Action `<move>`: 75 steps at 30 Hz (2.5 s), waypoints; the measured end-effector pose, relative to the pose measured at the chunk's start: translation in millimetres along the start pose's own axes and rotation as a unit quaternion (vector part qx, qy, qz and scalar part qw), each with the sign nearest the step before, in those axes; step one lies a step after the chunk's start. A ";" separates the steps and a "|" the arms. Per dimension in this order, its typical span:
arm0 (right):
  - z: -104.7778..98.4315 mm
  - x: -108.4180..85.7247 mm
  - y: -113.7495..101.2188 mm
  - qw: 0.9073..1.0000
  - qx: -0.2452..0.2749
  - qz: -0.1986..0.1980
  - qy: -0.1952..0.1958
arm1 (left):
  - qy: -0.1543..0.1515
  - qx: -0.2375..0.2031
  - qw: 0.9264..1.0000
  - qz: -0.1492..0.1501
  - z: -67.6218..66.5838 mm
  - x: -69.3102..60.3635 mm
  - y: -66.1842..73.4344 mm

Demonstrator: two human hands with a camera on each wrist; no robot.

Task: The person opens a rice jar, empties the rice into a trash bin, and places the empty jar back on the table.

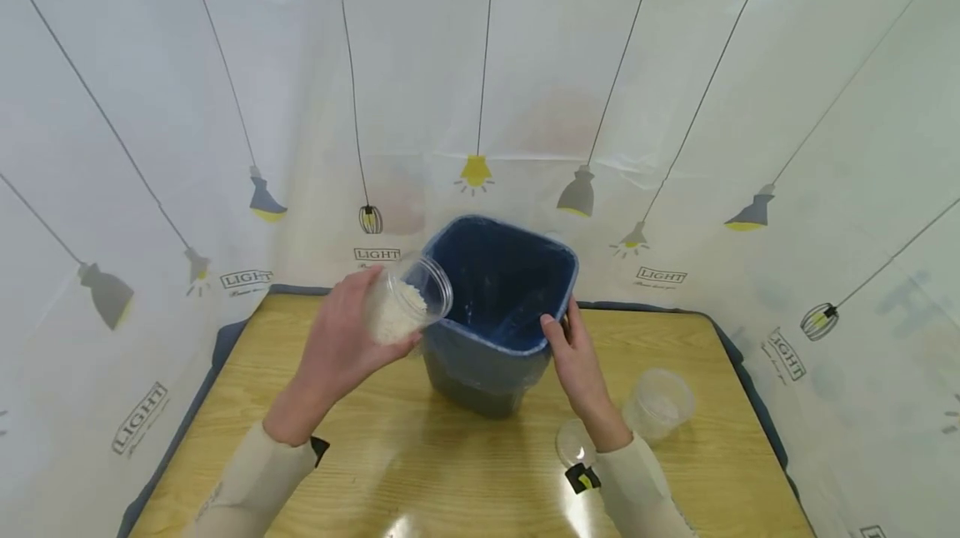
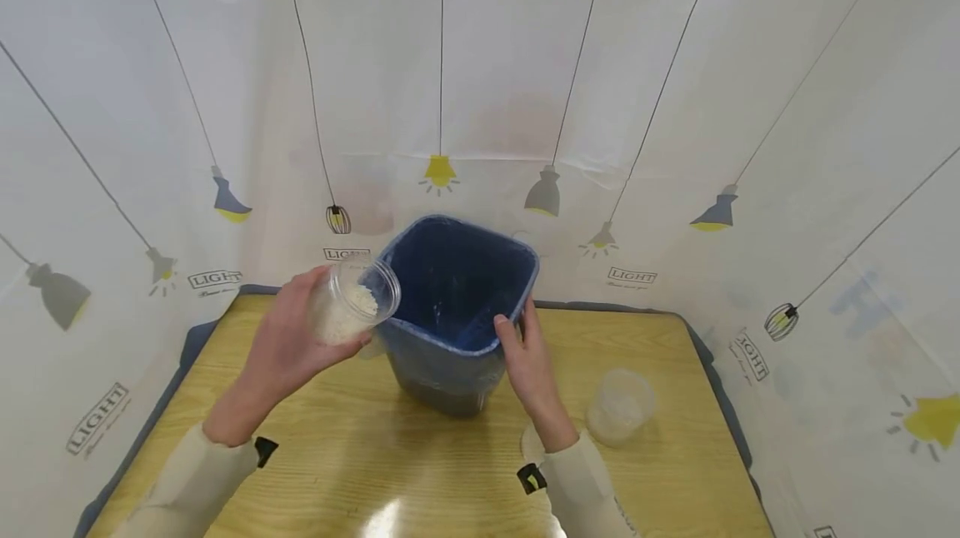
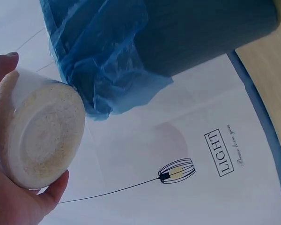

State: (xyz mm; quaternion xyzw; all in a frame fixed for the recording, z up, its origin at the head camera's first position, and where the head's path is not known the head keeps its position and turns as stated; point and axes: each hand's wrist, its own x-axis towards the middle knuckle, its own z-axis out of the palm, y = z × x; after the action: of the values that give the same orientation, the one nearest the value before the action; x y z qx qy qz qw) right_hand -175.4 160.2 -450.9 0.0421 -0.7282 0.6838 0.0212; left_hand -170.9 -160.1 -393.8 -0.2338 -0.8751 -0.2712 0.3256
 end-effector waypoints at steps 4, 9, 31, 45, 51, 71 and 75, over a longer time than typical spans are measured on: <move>-1.9 0.4 1.6 1.000 0.004 0.005 -0.002 | -0.027 0.015 1.000 0.001 0.9 14.9 -4.1; -3.7 1.0 2.8 1.000 0.004 0.005 -0.001 | -0.048 0.038 0.998 0.017 3.4 31.8 -7.3; -2.5 2.1 4.5 1.000 0.005 -0.008 0.000 | -0.089 0.163 0.976 0.112 12.1 69.4 -24.0; -2.7 1.5 4.3 1.000 0.007 -0.003 -0.002 | -0.097 0.190 0.966 0.147 8.5 78.8 -25.3; -2.7 2.1 4.4 1.000 0.008 -0.007 -0.002 | -0.113 0.199 0.962 0.150 6.6 79.8 -24.2; -3.0 1.9 4.4 1.000 0.004 0.002 0.002 | -0.104 0.235 0.947 0.195 6.8 85.8 -21.2; -3.9 1.4 4.0 1.000 0.004 0.004 0.001 | -0.106 0.243 0.943 0.199 6.4 86.7 -20.5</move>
State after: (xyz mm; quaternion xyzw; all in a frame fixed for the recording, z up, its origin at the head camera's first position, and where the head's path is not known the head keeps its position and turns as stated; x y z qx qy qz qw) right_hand -177.3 164.3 -454.5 0.0384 -0.7257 0.6866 0.0186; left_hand -244.6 -151.2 -344.1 -0.3438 -0.8796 0.0466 0.3255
